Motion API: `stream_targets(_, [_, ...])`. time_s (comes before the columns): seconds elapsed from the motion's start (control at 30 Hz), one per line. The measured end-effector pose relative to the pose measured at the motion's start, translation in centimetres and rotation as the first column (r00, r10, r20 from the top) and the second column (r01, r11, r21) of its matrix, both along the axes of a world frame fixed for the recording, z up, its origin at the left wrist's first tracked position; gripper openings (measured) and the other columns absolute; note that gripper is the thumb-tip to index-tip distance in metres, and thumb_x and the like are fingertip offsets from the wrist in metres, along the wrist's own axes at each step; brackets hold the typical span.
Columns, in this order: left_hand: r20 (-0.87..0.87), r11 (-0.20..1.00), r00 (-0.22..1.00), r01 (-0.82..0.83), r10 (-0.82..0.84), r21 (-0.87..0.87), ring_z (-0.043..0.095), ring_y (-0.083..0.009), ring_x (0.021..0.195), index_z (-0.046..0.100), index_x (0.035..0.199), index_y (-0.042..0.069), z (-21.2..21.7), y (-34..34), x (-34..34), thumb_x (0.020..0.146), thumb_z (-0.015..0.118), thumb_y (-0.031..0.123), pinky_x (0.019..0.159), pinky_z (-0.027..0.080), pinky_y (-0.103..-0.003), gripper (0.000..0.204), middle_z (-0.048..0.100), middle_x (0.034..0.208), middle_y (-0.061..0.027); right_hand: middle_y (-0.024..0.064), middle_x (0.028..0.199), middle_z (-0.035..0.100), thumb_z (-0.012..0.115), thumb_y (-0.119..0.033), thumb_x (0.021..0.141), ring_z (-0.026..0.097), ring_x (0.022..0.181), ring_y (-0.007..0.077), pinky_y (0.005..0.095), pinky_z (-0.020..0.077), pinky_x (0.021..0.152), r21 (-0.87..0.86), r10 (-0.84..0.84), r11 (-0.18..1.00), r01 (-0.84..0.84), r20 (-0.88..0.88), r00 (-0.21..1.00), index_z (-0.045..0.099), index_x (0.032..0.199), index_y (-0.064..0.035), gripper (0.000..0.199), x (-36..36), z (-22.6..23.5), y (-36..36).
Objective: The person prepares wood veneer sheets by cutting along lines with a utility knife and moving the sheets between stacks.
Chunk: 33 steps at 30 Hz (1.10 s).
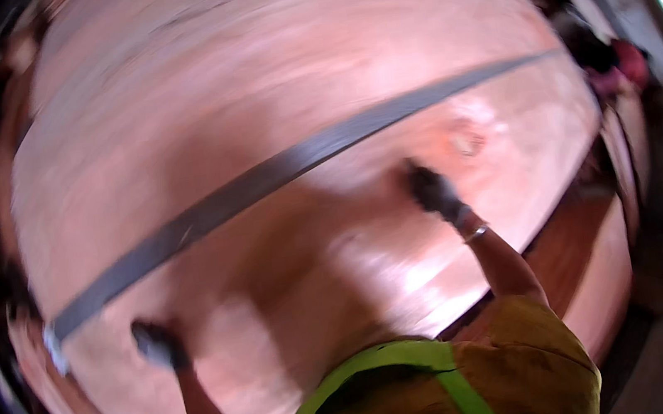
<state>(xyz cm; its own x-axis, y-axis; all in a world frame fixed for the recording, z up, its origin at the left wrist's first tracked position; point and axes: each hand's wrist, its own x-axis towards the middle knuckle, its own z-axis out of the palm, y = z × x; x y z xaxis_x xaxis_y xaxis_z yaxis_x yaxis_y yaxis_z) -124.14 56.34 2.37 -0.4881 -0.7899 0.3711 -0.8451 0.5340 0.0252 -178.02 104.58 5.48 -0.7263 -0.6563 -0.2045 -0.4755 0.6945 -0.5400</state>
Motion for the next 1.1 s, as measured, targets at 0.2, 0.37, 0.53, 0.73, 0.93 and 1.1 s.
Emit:
stream_targets(0.2, [-0.052, 0.993, 0.992, -0.116, 0.116, -0.005, 0.048, -0.0314, 0.113, 0.051, 0.117, 0.004, 3.7, 0.9, -4.2, 0.08, 0.053, 0.025, 0.09, 0.036, -0.048, 0.042, 0.053, 0.121, -0.0153, 0.0043, 0.091, 0.056, 0.048, -0.002, 0.086, 0.051, 0.063, 0.0099, 0.025, 0.0411, 0.048, -0.348, -0.238, 0.869, 0.352, 0.331, 0.913, 0.051, 0.105, -0.0038, 0.019, 9.0, 4.4, -4.3])
stream_targets(0.37, [-0.101, 0.973, 0.968, -0.226, 0.23, 0.048, 0.04, -0.0288, 0.124, 0.049, 0.122, 0.007, 4.1, 2.8, -3.3, 0.081, 0.05, 0.032, 0.102, 0.027, -0.053, 0.048, 0.048, 0.131, -0.0126, 0.0003, 0.101, 0.05, 0.04, -0.03, 0.099, 0.05, 0.065, 0.0072, 0.0195, 0.0399, 0.046, -0.356, 0.149, 0.909, 0.217, 0.764, 0.627, 0.05, 0.125, -0.0114, 0.033, 25.1, 5.9, -13.9])
stream_targets(0.53, [-0.13, 0.973, 0.965, -0.224, 0.23, 0.056, 0.037, -0.0298, 0.125, 0.049, 0.122, 0.003, 4.9, 2.7, -3.2, 0.08, 0.053, 0.032, 0.103, 0.025, -0.054, 0.051, 0.044, 0.133, -0.0135, 0.0085, 0.086, 0.057, 0.042, -0.021, 0.096, 0.057, 0.064, 0.0153, 0.0288, 0.0475, 0.052, 0.037, 0.207, 0.958, -0.283, 0.595, 0.777, 0.046, 0.13, -0.0097, 0.037, 28.5, 7.3, -21.6])
stream_targets(0.73, [-0.039, 0.988, 0.987, 0.155, -0.155, -0.004, 0.047, -0.0293, 0.114, 0.051, 0.122, 0.005, 4.2, -1.4, 0.7, 0.083, 0.049, 0.026, 0.099, 0.033, -0.045, 0.044, 0.051, 0.125, -0.0127, 0.0163, 0.086, 0.062, 0.041, -0.012, 0.091, 0.062, 0.069, 0.0291, 0.0407, 0.049, 0.061, -0.14, 0.51, 0.853, -0.502, 0.022, 0.86, 0.038, 0.138, -0.0136, 0.047, 30.3, 5.7, -23.1])
stream_targets(0.93, [0.006, 0.999, 1.0, 0.029, -0.029, -0.04, 0.053, -0.0289, 0.096, 0.059, 0.105, 0.009, 3.7, -7.8, 5.0, 0.081, 0.048, 0.019, 0.085, 0.039, -0.044, 0.028, 0.059, 0.102, -0.011, 0.0249, 0.094, 0.062, 0.038, -0.017, 0.092, 0.061, 0.073, 0.0374, 0.046, 0.0493, 0.066, -0.068, 0.694, 0.718, -0.692, 0.007, 0.72, 0.034, 0.139, -0.0082, 0.048, 40.4, 5.2, -38.2])
stream_targets(1.1, [0.022, 0.989, 0.999, 0.041, -0.044, 0.144, 0.051, -0.029, 0.102, 0.059, 0.104, 0.008, 3.8, -9.4, 4.8, 0.08, 0.05, 0.021, 0.089, 0.037, -0.045, 0.029, 0.058, 0.107, -0.0121, 0.025, 0.096, 0.064, 0.039, -0.022, 0.09, 0.064, 0.09, 0.0377, 0.049, 0.0503, 0.074, 0.073, 0.592, 0.801, -0.594, 0.049, 0.805, 0.045, 0.121, 0.0017, 0.039, 46.2, 6.1, -52.0])
